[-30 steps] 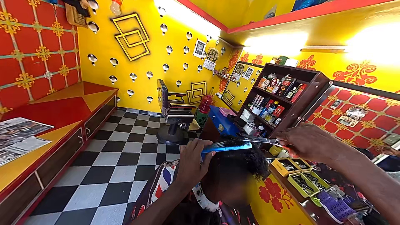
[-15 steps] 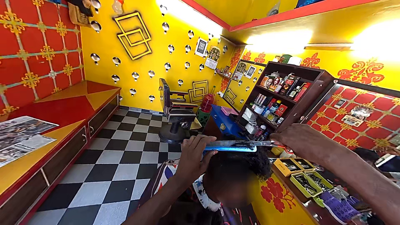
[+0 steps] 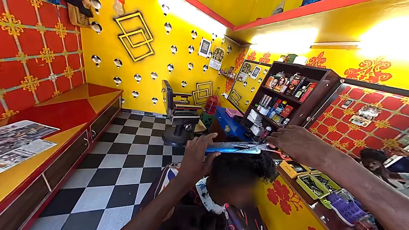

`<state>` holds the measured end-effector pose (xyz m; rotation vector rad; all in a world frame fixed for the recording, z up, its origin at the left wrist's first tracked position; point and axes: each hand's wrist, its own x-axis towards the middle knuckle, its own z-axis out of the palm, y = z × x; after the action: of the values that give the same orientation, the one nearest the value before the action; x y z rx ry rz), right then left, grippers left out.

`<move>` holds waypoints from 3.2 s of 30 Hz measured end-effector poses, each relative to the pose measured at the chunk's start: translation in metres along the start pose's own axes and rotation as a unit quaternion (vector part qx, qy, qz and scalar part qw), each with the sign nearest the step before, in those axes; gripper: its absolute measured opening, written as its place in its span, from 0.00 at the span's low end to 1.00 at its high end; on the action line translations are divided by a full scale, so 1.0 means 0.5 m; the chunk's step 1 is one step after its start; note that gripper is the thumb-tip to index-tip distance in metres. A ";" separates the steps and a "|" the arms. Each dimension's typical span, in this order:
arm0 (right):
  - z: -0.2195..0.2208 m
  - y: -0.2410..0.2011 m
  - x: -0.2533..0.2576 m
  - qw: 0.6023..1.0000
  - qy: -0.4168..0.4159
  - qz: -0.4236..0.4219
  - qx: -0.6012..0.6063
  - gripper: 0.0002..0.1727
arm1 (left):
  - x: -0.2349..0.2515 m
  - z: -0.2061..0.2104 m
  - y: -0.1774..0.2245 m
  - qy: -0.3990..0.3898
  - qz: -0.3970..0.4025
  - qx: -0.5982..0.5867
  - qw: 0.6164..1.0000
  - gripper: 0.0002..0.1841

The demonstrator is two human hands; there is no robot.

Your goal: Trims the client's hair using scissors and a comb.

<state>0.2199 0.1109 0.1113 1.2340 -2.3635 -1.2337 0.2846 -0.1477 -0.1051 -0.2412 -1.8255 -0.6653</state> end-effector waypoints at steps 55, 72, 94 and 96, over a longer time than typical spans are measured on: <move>0.034 0.066 0.029 0.998 -0.012 0.021 0.064 0.21 | 0.057 -0.002 -0.008 -0.038 0.007 0.040 0.998 0.28; 0.075 0.062 -0.015 0.939 0.259 0.176 0.141 0.14 | 0.047 -0.015 0.007 0.035 -0.025 0.024 0.999 0.14; 0.401 -0.275 -0.291 0.686 0.288 0.345 0.573 0.14 | 0.164 -0.083 -0.039 -0.276 0.236 -0.084 0.928 0.15; 0.410 -0.310 -0.309 0.660 0.273 0.350 0.606 0.14 | 0.142 -0.089 -0.059 -0.254 0.250 -0.070 0.932 0.15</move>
<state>0.3030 0.3000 -0.1060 0.4854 -2.5449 1.0151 0.2810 -0.2076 -0.0394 -1.0174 -2.0810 -0.3854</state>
